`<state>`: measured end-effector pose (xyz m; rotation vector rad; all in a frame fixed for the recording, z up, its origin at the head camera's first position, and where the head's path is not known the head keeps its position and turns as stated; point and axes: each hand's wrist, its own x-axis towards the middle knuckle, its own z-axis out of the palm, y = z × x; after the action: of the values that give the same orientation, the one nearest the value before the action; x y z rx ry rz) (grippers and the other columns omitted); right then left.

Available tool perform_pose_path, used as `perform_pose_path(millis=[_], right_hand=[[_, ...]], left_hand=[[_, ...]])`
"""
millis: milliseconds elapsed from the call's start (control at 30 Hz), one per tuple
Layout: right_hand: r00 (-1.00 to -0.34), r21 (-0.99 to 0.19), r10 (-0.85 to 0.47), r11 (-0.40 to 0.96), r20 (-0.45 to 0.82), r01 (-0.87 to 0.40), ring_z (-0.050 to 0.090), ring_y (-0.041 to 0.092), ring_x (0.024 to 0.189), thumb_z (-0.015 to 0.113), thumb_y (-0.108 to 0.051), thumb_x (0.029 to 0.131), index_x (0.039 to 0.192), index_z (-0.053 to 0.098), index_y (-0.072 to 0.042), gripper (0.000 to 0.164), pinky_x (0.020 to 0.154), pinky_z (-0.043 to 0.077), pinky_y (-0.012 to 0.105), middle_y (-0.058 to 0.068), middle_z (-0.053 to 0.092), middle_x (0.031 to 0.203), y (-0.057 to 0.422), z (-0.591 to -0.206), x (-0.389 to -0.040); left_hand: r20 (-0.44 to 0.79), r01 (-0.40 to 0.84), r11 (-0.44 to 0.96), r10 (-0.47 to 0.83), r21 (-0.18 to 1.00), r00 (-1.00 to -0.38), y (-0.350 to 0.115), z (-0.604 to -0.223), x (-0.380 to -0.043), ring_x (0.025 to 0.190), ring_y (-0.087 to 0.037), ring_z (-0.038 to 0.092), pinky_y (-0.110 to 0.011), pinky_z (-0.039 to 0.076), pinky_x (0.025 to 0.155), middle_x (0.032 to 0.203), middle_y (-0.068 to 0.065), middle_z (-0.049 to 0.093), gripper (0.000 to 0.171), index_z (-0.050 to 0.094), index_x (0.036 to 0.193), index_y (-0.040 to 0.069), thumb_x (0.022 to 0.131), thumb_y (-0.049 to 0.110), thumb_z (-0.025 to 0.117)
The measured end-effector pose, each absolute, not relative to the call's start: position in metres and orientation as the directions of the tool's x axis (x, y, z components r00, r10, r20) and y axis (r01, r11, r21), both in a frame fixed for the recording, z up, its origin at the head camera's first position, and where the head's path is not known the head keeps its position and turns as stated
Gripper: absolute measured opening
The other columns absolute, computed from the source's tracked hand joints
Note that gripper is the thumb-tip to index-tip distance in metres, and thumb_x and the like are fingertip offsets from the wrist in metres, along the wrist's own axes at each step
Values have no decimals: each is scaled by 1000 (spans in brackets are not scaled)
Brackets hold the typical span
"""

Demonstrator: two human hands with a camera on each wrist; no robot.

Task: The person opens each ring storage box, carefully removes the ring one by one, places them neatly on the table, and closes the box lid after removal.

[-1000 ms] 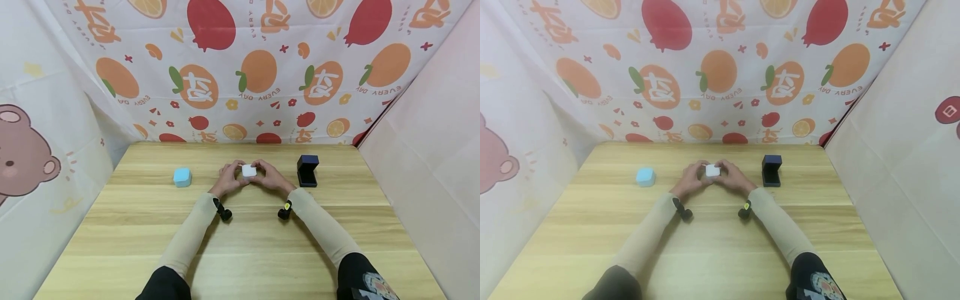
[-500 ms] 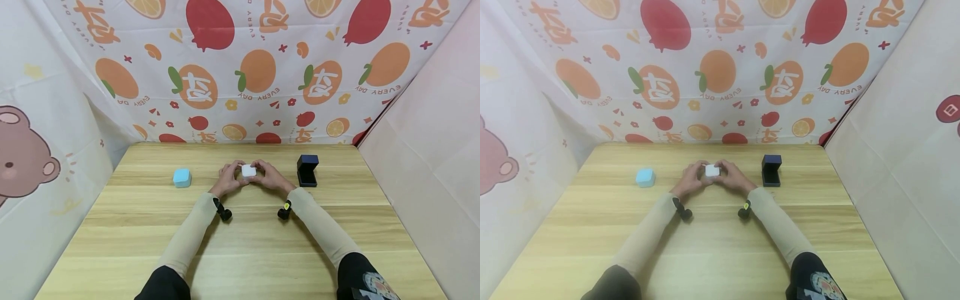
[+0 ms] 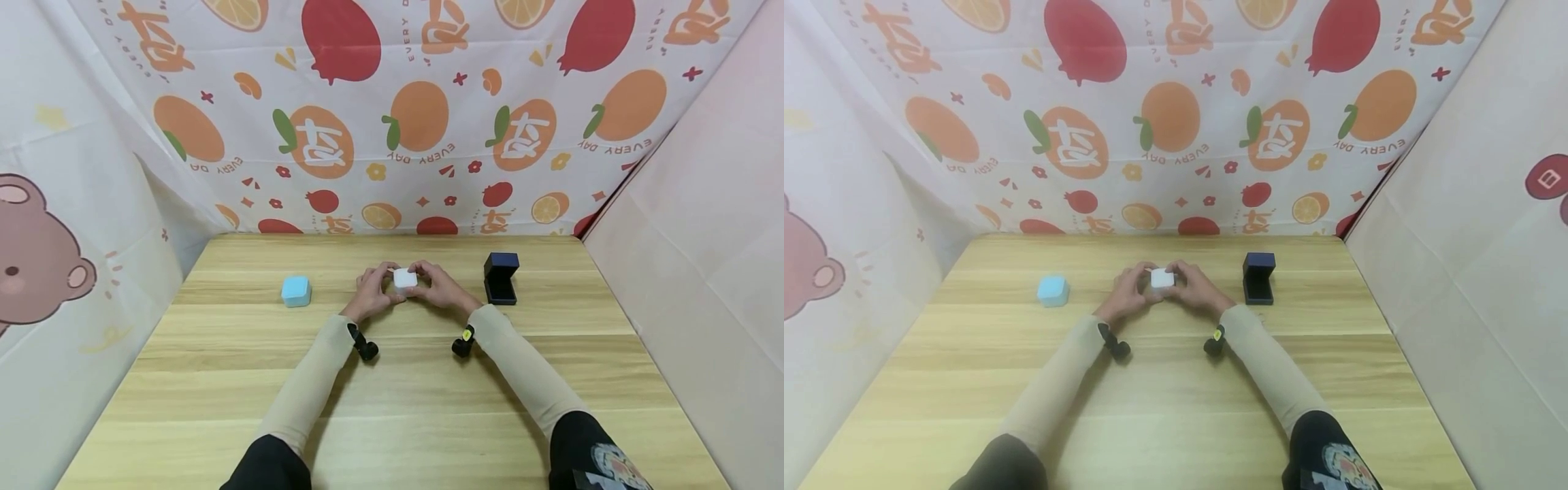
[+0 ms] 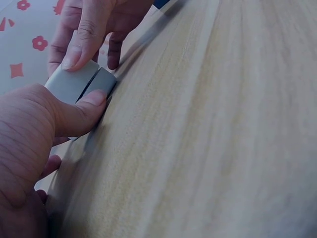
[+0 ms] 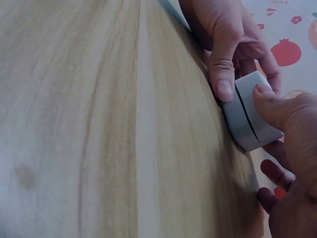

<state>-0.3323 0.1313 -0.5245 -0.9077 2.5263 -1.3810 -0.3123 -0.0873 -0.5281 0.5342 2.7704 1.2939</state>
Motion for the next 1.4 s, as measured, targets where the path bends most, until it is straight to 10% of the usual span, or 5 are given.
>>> perform_pose_path(millis=[1400], right_hand=[[-841, -827, -540, 458, 34, -327, 58, 29, 128, 68, -20, 98, 127, 53, -7, 35, 109, 47, 47, 14, 62, 132, 131, -510, -329]], left_hand=[[96, 280, 609, 317, 742, -943, -88, -527, -313, 124, -32, 47, -53, 21, 113, 136, -12, 68, 69, 50, 140, 21, 81, 24, 87]])
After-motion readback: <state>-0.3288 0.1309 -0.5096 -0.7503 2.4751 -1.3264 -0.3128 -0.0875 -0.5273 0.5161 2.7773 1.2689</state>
